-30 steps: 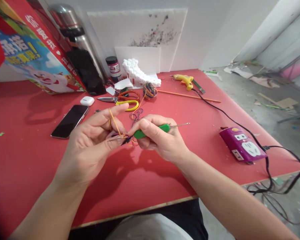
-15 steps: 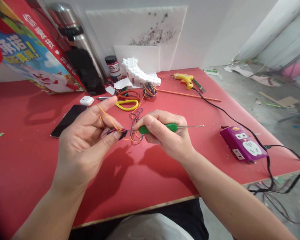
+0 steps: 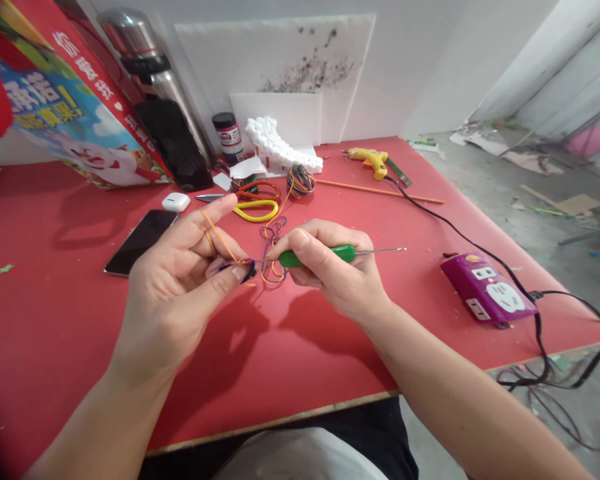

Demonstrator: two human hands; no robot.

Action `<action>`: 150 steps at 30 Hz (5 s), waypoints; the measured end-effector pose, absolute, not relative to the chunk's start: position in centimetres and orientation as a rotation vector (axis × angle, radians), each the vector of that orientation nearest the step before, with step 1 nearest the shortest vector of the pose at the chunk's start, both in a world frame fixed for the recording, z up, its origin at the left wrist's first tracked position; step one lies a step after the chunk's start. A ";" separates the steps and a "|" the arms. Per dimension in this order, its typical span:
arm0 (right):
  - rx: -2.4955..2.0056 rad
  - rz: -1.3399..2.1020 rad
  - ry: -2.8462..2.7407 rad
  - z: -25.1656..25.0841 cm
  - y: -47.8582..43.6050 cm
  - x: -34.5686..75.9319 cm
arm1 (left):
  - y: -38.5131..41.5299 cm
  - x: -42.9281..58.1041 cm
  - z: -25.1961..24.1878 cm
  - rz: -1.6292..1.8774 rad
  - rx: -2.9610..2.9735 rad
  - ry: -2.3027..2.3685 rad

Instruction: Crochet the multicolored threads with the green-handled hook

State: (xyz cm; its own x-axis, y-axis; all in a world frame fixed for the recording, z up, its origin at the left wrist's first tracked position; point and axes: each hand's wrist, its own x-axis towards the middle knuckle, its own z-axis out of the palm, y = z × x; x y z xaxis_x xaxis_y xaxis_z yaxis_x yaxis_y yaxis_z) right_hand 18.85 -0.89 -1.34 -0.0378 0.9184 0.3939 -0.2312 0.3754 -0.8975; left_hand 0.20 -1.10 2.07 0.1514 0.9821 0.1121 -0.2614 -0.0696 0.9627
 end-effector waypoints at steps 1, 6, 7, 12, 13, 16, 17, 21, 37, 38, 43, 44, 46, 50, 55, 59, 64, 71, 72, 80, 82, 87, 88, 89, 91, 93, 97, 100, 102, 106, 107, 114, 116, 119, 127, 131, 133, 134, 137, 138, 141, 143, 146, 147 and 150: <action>-0.717 1.058 -1.271 -1.3 -0.9 18.9 | -1.1 0.2 2.1 1.265 1.170 0.861; -0.783 1.060 -1.241 -1.4 -0.9 18.8 | -1.2 0.1 2.3 1.260 1.174 0.885; -0.795 1.062 -1.230 -1.4 -0.9 18.8 | -1.2 0.2 2.3 1.257 1.177 0.882; -0.789 1.072 -1.214 -1.7 -1.1 18.8 | -1.1 0.3 2.4 1.242 1.148 0.882; -0.786 1.066 -1.215 -1.8 -1.2 18.7 | -1.1 0.3 2.4 1.239 1.132 0.882; -0.802 1.025 -1.225 -1.8 -1.5 18.6 | -1.1 0.3 2.6 1.234 1.075 0.866; -0.808 1.008 -1.236 -1.8 -1.7 18.6 | -1.0 0.3 2.7 1.235 1.054 0.856; -0.817 0.882 -1.335 -1.9 -2.2 18.4 | -0.8 0.2 2.7 1.245 0.969 0.798; -0.720 0.493 -1.649 -2.3 -2.3 17.9 | -0.4 0.6 2.0 1.129 0.831 0.729; -0.703 0.485 -1.669 -2.2 -2.2 18.0 | -0.3 0.6 1.8 1.125 0.828 0.718; -0.681 0.561 -1.619 -2.2 -1.7 17.9 | -0.1 0.5 1.7 1.102 0.741 0.627; -0.706 0.664 -1.582 -2.3 -1.7 17.7 | -0.1 0.5 1.8 1.099 0.737 0.612; -0.773 0.984 -1.517 -2.7 -1.7 17.2 | 0.0 0.4 2.0 1.094 0.745 0.587; -0.852 1.435 -1.531 -3.6 -1.6 16.6 | 0.2 0.1 2.0 1.123 0.785 0.571; -1.007 1.107 -1.648 -3.7 -1.2 17.1 | 0.3 -0.2 2.2 1.188 0.803 0.574; -1.201 0.933 -1.867 -3.6 -1.0 17.5 | 0.4 -0.5 2.7 1.245 0.865 0.622; -1.150 0.911 -1.859 -3.5 -0.8 17.5 | 0.4 -0.6 2.5 1.245 0.932 0.642; -0.625 0.760 -1.652 -2.2 -1.7 18.3 | 0.3 -0.5 2.2 1.217 0.974 0.633; -0.620 0.728 -1.652 -2.0 -1.9 18.4 | 0.3 -0.5 2.2 1.196 0.988 0.622; -0.711 0.449 -1.659 -1.0 -3.1 18.0 | 0.0 -0.4 1.8 1.162 1.073 0.673; -0.728 0.419 -1.672 -1.0 -3.1 17.9 | 0.0 -0.2 1.7 1.179 1.060 0.680; -0.753 0.430 -1.639 -1.3 -3.1 17.8 | 0.1 0.1 1.5 1.234 1.018 0.698; -0.751 0.436 -1.636 -1.3 -3.1 17.8 | 0.1 0.1 1.5 1.239 1.011 0.702; -0.749 0.442 -1.634 -1.4 -3.1 17.8 | 0.1 0.1 1.4 1.243 1.004 0.704; -0.746 0.456 -1.622 -1.4 -3.1 17.8 | 0.1 0.1 1.3 1.247 0.997 0.709; -0.749 0.472 -1.605 -1.5 -3.2 17.9 | 0.0 0.0 1.2 1.244 0.996 0.724; -0.775 0.498 -1.575 -1.4 -3.4 17.9 | -0.1 -0.1 1.2 1.235 1.011 0.748; -0.786 0.492 -1.558 -1.4 -3.3 17.9 | 0.0 0.0 1.4 1.237 1.004 0.756; -0.771 0.482 -1.567 -1.4 -3.2 18.0 | 0.0 0.1 1.5 1.232 0.987 0.765; -0.727 0.448 -1.594 -1.5 -3.0 18.1 | 0.1 0.2 1.7 1.236 0.966 0.782; -0.726 0.436 -1.599 -1.4 -3.0 18.1 | 0.1 0.2 1.8 1.241 0.958 0.785; -0.741 0.349 -1.636 -0.8 -2.9 17.8 | 0.0 0.2 1.5 1.244 0.960 0.784; -0.757 0.332 -1.637 -0.7 -2.8 17.9 | -0.1 0.1 1.5 1.243 0.975 0.794; -0.725 0.284 -1.676 -0.5 -2.7 18.0 | -0.1 0.2 1.5 1.249 0.978 0.805; -0.733 0.247 -1.726 -0.3 -2.6 18.3 | 0.0 0.3 1.3 1.286 1.007 0.812; -0.742 0.253 -1.708 -0.5 -2.7 18.2 | 0.1 0.4 1.2 1.292 0.970 0.790; -0.746 0.253 -1.696 -0.6 -2.7 18.1 | 0.1 0.5 1.3 1.277 0.936 0.770; -0.754 0.253 -1.695 -0.7 -2.8 18.0 | 0.1 0.5 1.3 1.268 0.921 0.760; -0.803 0.249 -1.706 -0.8 -3.0 17.9 | 0.0 0.7 1.4 1.232 0.894 0.742; -0.819 0.240 -1.716 -0.8 -3.0 17.8 | -0.1 0.8 1.4 1.225 0.890 0.742; -0.848 0.193 -1.750 -0.8 -3.2 17.7 | -0.3 0.9 1.4 1.228 0.890 0.772; -0.864 0.174 -1.760 -0.8 -3.3 17.6 | -0.3 1.0 1.3 1.244 0.893 0.795; -0.901 0.173 -1.747 -0.9 -3.4 17.4 | -0.3 1.1 1.2 1.262 0.896 0.810; -0.913 0.173 -1.739 -1.0 -3.5 17.3 | -0.3 1.1 1.2 1.266 0.896 0.811; -0.936 0.176 -1.714 -1.3 -3.7 17.1 | -0.3 1.2 1.1 1.276 0.886 0.803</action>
State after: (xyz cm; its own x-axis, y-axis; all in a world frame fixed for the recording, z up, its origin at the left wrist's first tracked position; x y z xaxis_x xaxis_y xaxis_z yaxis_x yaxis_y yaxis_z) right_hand 17.07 -3.66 -1.35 -0.0659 0.6588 0.7494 0.4930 0.6745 -0.5496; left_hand 1.15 -0.31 1.09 0.1254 0.9920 -0.0169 -0.4440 0.0714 0.8932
